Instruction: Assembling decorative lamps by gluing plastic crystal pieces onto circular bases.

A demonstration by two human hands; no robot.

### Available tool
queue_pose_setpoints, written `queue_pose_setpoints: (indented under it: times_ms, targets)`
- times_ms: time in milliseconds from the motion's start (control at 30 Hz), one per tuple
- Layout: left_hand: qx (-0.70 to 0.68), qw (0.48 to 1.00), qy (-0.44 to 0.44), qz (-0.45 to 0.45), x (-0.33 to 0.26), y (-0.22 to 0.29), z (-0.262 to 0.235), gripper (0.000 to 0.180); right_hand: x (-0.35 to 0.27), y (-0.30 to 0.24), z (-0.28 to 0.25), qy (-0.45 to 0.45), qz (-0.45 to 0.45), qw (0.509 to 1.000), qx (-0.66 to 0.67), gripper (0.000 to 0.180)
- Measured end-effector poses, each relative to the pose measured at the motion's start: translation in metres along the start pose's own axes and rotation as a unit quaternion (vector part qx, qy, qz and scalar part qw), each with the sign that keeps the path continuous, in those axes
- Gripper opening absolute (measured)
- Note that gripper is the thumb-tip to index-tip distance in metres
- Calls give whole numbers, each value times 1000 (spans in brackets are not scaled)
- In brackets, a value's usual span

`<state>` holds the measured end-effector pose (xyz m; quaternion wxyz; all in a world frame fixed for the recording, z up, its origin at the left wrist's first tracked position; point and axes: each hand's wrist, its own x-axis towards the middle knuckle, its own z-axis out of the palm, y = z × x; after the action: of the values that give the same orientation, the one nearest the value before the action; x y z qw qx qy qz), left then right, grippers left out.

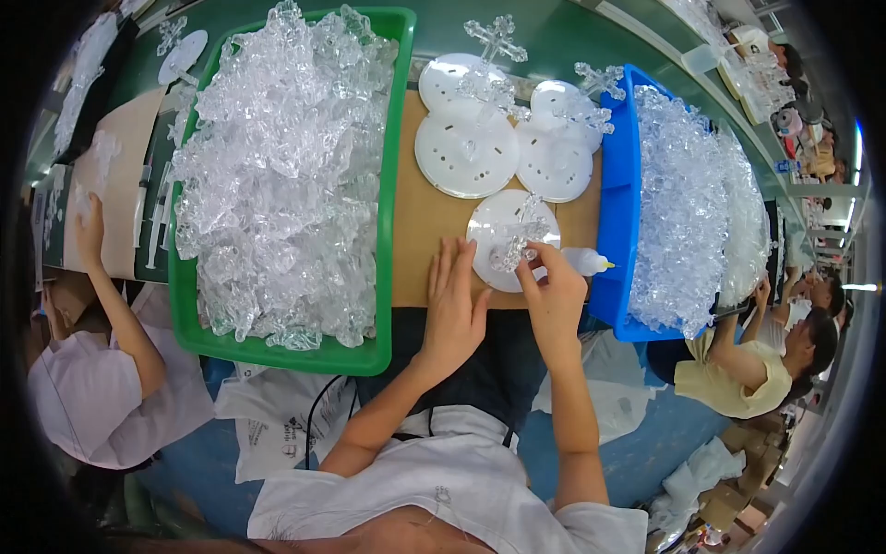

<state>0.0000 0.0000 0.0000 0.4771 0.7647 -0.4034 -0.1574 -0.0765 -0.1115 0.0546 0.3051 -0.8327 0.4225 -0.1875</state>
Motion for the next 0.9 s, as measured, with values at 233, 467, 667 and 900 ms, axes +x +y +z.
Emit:
queue_pose_setpoints:
  times_ms: [233, 467, 667, 900]
  targets:
    - [-335, 939, -9, -75, 10, -11, -8, 63, -2, 10, 9, 26, -12, 999, -23, 22]
    - [-612, 780, 1, -129, 12, -7, -15, 67, -6, 1, 0, 8, 43, 997, 63, 23]
    - [-750, 641, 2, -164, 9, -17, -14, 67, -14, 15, -4, 27, 84, 986, 143, 26]
    - [-722, 675, -12, -149, 11, -18, -15, 62, -8, 16, -8, 10, 118, 977, 178, 27]
